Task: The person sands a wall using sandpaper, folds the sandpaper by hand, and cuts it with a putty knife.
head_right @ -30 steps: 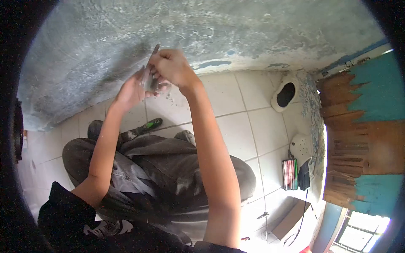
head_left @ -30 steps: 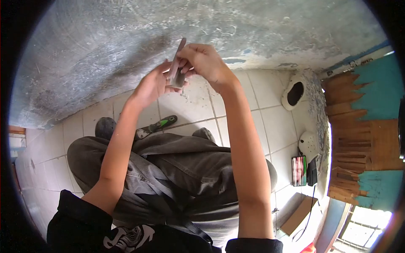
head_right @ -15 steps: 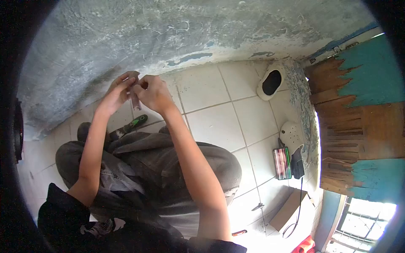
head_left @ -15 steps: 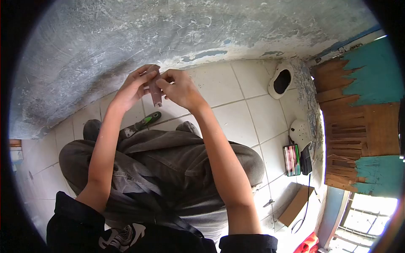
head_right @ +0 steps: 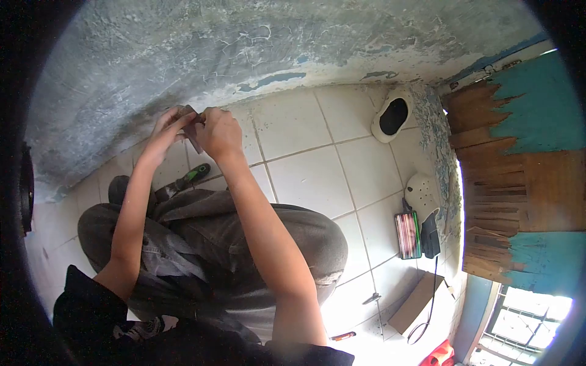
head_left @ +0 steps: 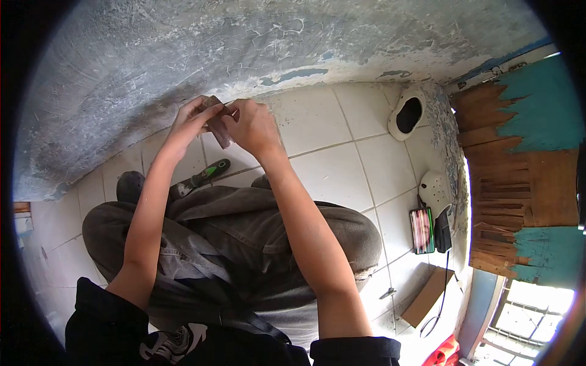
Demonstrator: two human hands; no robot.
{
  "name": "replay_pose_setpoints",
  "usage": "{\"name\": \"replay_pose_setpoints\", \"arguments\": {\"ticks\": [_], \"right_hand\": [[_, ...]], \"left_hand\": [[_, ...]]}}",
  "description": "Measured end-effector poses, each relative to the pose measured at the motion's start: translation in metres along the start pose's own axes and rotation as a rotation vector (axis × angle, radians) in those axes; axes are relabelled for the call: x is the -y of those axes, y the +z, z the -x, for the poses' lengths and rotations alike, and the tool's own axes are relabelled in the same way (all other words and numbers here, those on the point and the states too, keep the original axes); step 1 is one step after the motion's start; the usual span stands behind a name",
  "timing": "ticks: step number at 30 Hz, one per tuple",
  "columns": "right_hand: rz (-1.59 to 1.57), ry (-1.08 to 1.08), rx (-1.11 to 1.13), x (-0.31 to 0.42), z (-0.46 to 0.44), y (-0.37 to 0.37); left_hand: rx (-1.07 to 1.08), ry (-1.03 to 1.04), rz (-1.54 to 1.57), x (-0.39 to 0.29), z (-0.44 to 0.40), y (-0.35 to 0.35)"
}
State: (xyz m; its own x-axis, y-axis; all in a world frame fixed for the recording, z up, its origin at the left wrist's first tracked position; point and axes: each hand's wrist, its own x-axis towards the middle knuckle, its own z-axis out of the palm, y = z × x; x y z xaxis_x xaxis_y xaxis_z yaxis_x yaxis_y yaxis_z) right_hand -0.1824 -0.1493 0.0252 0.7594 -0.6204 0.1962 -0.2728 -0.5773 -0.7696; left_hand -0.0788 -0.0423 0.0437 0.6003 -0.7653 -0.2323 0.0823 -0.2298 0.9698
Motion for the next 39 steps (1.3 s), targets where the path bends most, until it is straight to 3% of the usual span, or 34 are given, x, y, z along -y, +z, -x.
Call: {"name": "replay_pose_setpoints", "arguments": {"ticks": [4,10,13,15,16,19,20,23,24,25,26,27,28,31,32,34,35,39], "right_hand": [[0.023,0.018,0.021,0.000,-0.001,0.000],[-0.144,-0.055,0.071,-0.003,-0.006,0.000],[-0.209,-0.055,0.144,0.003,-0.005,-0.009],[-0.023,-0.123,-0.233,0.010,-0.006,-0.009],[-0.026,-0.124,-0.232,0.013,-0.007,-0.011],[-0.009,-0.096,-0.455,0.011,-0.014,-0.023],[-0.028,-0.046,-0.411,0.010,-0.014,-0.024],[-0.047,-0.070,-0.406,0.008,-0.013,-0.024],[-0.019,-0.111,-0.402,0.002,-0.015,-0.021],[0.020,-0.186,-0.483,-0.004,-0.017,-0.013],[0.046,-0.254,-0.428,-0.009,-0.018,-0.014],[0.052,-0.265,-0.419,-0.013,-0.020,-0.010],[0.067,-0.407,-0.479,-0.021,-0.023,-0.005],[0.072,-0.191,-0.312,-0.005,-0.014,-0.013],[0.076,-0.240,-0.299,-0.004,-0.014,-0.014],[-0.011,-0.077,-0.237,0.014,-0.011,-0.020],[-0.014,-0.076,-0.223,0.014,-0.011,-0.020],[0.003,-0.078,-0.170,0.014,-0.011,-0.018]], "left_hand": [[0.006,0.019,0.004,-0.001,0.001,0.000],[0.281,0.079,-0.323,0.009,-0.004,-0.027],[0.298,-0.052,-0.244,0.003,0.000,-0.021],[0.216,-0.045,-0.291,0.000,0.001,-0.016],[0.213,-0.047,-0.292,-0.002,0.001,-0.014],[-0.206,-0.122,0.067,-0.010,-0.010,-0.007],[-0.206,-0.121,0.063,-0.011,-0.018,-0.010],[0.084,-0.036,0.571,-0.013,-0.038,-0.030],[0.099,-0.002,0.532,-0.018,-0.033,-0.024],[0.050,0.126,0.253,-0.009,-0.034,-0.023],[0.145,0.294,0.224,0.009,-0.046,-0.033],[0.182,-0.037,0.729,-0.010,-0.030,-0.027],[0.127,-0.105,0.789,0.000,-0.036,-0.029],[-0.009,-0.256,0.704,-0.009,-0.020,-0.029],[0.002,-0.218,0.702,0.005,-0.021,-0.033],[-0.006,-0.213,0.571,0.019,-0.025,-0.035],[-0.062,-0.309,0.462,0.031,-0.035,-0.035],[0.021,-0.236,0.401,0.017,-0.025,-0.037]]}}
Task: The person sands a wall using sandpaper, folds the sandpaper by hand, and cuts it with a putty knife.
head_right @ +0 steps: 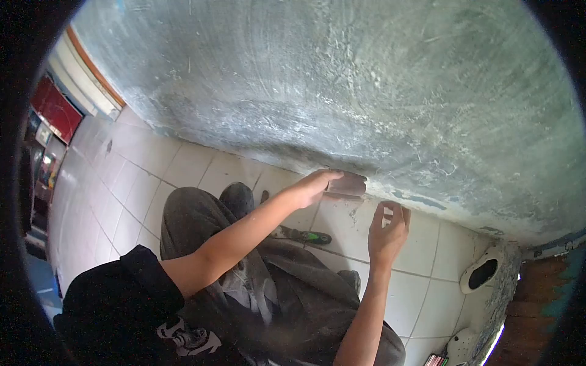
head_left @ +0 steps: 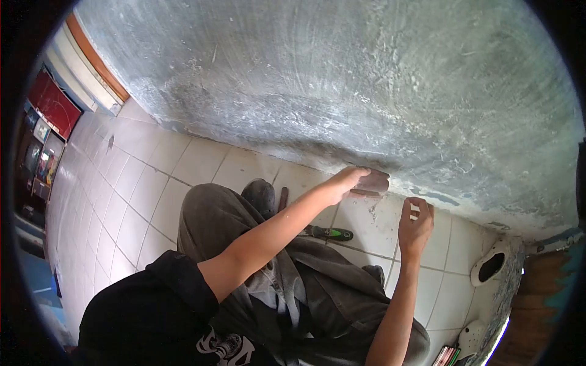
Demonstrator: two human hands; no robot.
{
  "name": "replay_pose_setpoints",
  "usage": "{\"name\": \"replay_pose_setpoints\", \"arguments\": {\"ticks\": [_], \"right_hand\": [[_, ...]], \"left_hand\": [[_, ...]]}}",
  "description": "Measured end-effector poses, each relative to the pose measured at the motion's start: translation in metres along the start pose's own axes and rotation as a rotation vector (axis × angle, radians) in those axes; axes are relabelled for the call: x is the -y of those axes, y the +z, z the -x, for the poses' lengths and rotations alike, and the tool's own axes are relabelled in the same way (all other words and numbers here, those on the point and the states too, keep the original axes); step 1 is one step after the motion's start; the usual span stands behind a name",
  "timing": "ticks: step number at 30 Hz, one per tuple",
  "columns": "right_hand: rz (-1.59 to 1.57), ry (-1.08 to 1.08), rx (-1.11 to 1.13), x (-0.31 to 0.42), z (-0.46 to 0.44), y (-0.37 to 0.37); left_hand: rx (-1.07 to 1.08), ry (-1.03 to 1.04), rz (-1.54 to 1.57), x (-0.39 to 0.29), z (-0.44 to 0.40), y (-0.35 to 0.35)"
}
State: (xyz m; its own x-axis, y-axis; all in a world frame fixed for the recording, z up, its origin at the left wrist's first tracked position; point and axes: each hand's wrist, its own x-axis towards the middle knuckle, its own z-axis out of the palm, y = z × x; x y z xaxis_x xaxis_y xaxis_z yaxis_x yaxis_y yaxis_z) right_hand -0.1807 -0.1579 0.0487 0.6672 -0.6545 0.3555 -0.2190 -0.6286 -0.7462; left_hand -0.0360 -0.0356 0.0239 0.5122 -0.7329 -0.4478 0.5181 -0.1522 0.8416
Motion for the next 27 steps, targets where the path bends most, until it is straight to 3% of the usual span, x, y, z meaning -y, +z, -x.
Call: {"name": "replay_pose_setpoints", "arguments": {"ticks": [3,5,8,11,18,20,22,23,25,26,27], "right_hand": [[0.038,-0.017,0.034,-0.003,0.002,0.003],[0.005,-0.117,0.038,-0.010,0.002,0.005],[0.003,-0.093,0.099,-0.003,0.001,0.003],[0.010,-0.071,0.145,0.000,0.004,0.002],[-0.001,-0.128,0.203,-0.004,0.006,0.005],[0.002,-0.130,0.219,-0.008,0.008,0.006],[0.084,-0.003,0.453,-0.017,0.015,0.006],[0.083,-0.002,0.453,-0.023,0.019,0.005],[0.342,-0.050,0.781,-0.039,0.027,0.006],[0.314,0.029,0.904,-0.054,0.029,0.010],[0.320,0.028,0.903,-0.053,0.029,0.009]], "left_hand": [[-0.152,0.033,0.048,0.002,0.000,0.003],[-0.071,0.047,0.163,-0.003,-0.003,0.000],[0.048,0.087,0.317,-0.017,0.001,-0.006],[0.014,0.094,0.447,-0.024,0.000,-0.011],[-0.070,0.128,0.378,-0.023,0.000,-0.019],[0.022,0.205,0.337,-0.023,-0.001,-0.015],[0.018,0.209,0.335,-0.024,-0.001,-0.010],[0.016,0.214,0.339,-0.024,-0.001,-0.008],[0.045,0.214,0.350,-0.027,0.003,-0.013],[0.076,0.217,0.361,-0.029,0.005,-0.015],[0.079,0.219,0.365,-0.030,0.007,-0.015]]}}
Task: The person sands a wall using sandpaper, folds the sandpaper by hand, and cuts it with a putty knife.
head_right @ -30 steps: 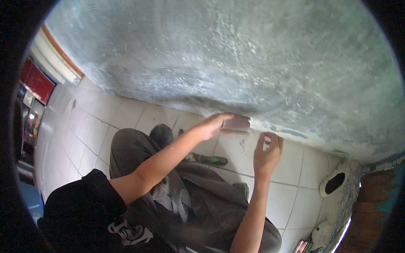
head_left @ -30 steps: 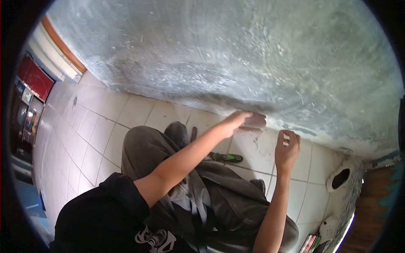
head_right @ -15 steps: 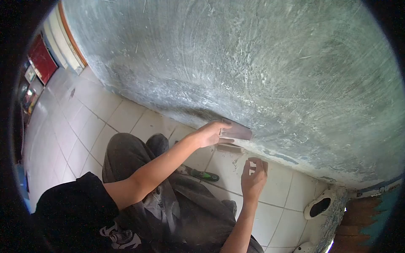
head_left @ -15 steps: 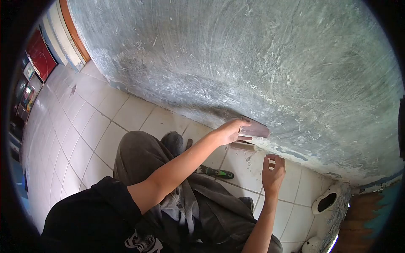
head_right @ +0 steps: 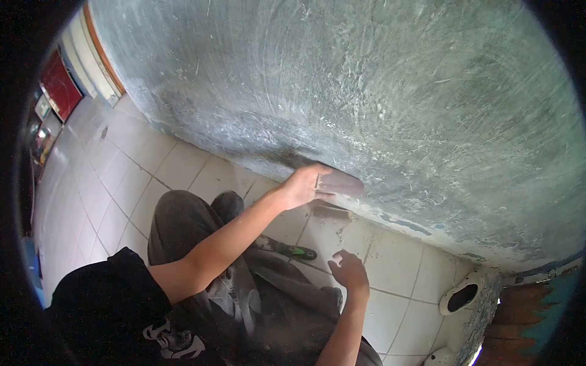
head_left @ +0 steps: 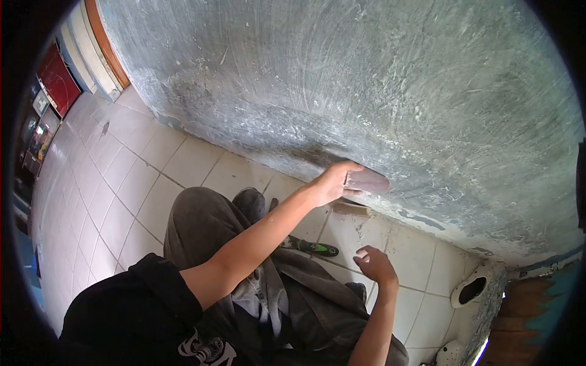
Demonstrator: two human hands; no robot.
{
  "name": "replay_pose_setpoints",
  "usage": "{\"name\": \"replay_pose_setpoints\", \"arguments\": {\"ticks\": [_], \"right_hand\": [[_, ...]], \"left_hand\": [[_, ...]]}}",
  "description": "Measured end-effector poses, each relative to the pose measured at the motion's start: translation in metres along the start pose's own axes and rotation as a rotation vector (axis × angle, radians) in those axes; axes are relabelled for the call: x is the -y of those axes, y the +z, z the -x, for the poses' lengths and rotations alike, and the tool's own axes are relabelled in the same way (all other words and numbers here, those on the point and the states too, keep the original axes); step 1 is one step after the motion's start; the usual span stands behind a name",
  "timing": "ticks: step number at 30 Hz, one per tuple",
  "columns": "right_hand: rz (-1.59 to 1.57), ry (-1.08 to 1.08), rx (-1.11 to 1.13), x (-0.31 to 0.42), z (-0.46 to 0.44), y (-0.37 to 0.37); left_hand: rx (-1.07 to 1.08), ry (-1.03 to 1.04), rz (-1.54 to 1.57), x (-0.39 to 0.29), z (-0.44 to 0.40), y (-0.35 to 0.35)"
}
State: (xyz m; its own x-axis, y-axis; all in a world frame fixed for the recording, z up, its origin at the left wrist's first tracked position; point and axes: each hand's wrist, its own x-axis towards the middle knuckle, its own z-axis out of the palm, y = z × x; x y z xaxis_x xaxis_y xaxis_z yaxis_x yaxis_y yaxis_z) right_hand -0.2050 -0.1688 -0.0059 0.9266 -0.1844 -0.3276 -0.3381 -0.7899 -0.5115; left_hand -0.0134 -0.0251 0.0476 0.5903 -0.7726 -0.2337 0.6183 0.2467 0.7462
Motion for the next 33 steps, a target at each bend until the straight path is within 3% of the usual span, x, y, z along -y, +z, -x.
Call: {"name": "replay_pose_setpoints", "arguments": {"ticks": [2,8,12,14,15,19,27,30,33], "right_hand": [[-0.016,0.097,0.119,0.004,-0.001,0.000],[-0.011,0.080,0.049,0.017,0.003,-0.005],[0.035,0.101,0.084,0.017,0.003,-0.009],[0.048,0.087,0.081,0.018,0.003,-0.009],[0.030,0.099,0.087,0.019,0.002,-0.010],[0.027,0.109,0.093,0.022,0.003,-0.012],[-0.004,0.103,0.075,0.015,-0.004,-0.016],[-0.036,0.040,0.012,0.003,-0.002,-0.004],[-0.015,0.059,0.032,0.009,0.001,-0.013]], "left_hand": [[-0.019,0.024,0.018,-0.003,0.003,-0.001],[0.008,-0.015,0.062,0.006,-0.005,0.006],[-0.115,0.039,-0.065,0.014,-0.010,0.003],[-0.339,-0.144,-0.402,0.015,-0.010,0.000],[-0.326,-0.123,-0.587,0.023,-0.015,-0.011],[-0.355,-0.141,-0.645,0.043,-0.021,-0.020],[-0.161,-0.318,-0.119,0.080,-0.056,-0.017],[-0.024,-0.339,-0.072,0.095,-0.081,-0.028],[-0.053,-0.366,-0.137,0.098,-0.077,-0.014]]}}
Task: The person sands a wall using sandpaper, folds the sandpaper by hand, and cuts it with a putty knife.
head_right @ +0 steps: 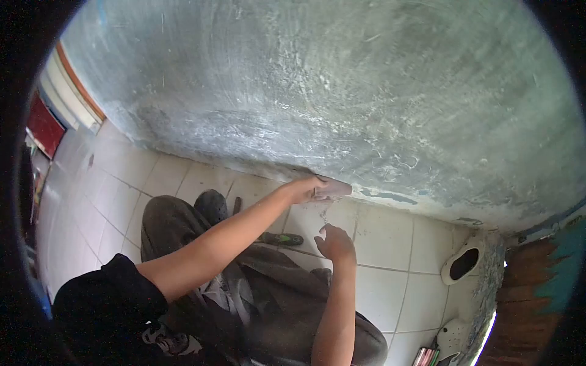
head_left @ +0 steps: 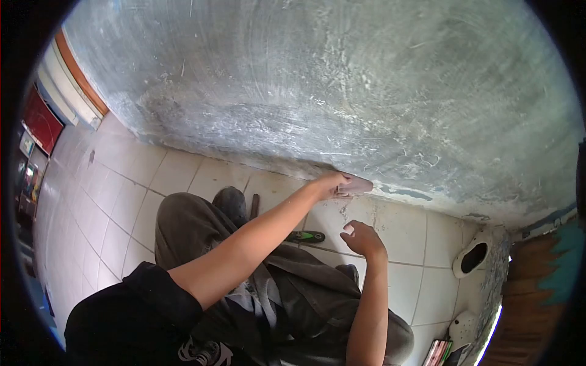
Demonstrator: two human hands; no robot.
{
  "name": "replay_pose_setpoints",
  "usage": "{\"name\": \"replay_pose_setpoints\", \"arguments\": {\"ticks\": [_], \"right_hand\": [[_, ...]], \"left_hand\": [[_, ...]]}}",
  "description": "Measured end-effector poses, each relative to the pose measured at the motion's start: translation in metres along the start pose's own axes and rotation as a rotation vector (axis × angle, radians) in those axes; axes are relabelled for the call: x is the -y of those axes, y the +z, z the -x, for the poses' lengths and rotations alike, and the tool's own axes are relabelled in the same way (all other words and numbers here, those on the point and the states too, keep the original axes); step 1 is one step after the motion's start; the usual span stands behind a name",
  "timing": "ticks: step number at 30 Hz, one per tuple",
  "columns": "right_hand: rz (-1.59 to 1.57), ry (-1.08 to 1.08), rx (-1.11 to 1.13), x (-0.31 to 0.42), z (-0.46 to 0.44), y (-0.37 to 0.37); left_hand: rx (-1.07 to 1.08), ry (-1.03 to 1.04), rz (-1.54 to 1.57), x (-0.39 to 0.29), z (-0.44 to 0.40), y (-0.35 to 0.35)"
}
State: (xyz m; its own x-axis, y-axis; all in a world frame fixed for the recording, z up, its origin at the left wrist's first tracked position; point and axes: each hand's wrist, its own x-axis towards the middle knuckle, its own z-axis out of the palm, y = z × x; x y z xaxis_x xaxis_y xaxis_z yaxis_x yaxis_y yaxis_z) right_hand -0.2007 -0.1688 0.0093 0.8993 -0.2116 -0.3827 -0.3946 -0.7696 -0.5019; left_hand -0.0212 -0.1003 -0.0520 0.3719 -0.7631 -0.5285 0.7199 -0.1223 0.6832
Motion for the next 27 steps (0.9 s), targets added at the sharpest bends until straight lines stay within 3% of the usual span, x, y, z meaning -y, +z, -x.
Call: {"name": "replay_pose_setpoints", "arguments": {"ticks": [5,6,9,13,19,21,27], "right_hand": [[0.017,-0.013,0.090,0.005,-0.002,-0.002],[0.019,-0.009,0.123,0.003,-0.004,-0.001],[0.087,-0.043,0.144,0.002,-0.006,0.001],[0.059,-0.066,0.140,0.009,-0.007,0.001],[0.098,-0.018,0.171,0.005,-0.006,0.004],[0.121,0.001,0.169,0.002,-0.005,0.001],[0.016,0.015,0.229,0.010,-0.008,0.000]], "left_hand": [[-0.129,0.179,-0.108,-0.002,0.031,0.022],[-0.067,0.208,-0.001,0.002,0.027,0.019],[0.143,0.116,0.084,0.004,-0.008,-0.012],[0.065,-0.119,0.188,-0.028,0.020,0.013],[0.048,0.081,0.434,-0.026,0.035,0.036],[0.145,0.125,0.483,-0.021,0.038,0.030],[0.206,0.103,0.285,-0.015,0.010,0.014]]}}
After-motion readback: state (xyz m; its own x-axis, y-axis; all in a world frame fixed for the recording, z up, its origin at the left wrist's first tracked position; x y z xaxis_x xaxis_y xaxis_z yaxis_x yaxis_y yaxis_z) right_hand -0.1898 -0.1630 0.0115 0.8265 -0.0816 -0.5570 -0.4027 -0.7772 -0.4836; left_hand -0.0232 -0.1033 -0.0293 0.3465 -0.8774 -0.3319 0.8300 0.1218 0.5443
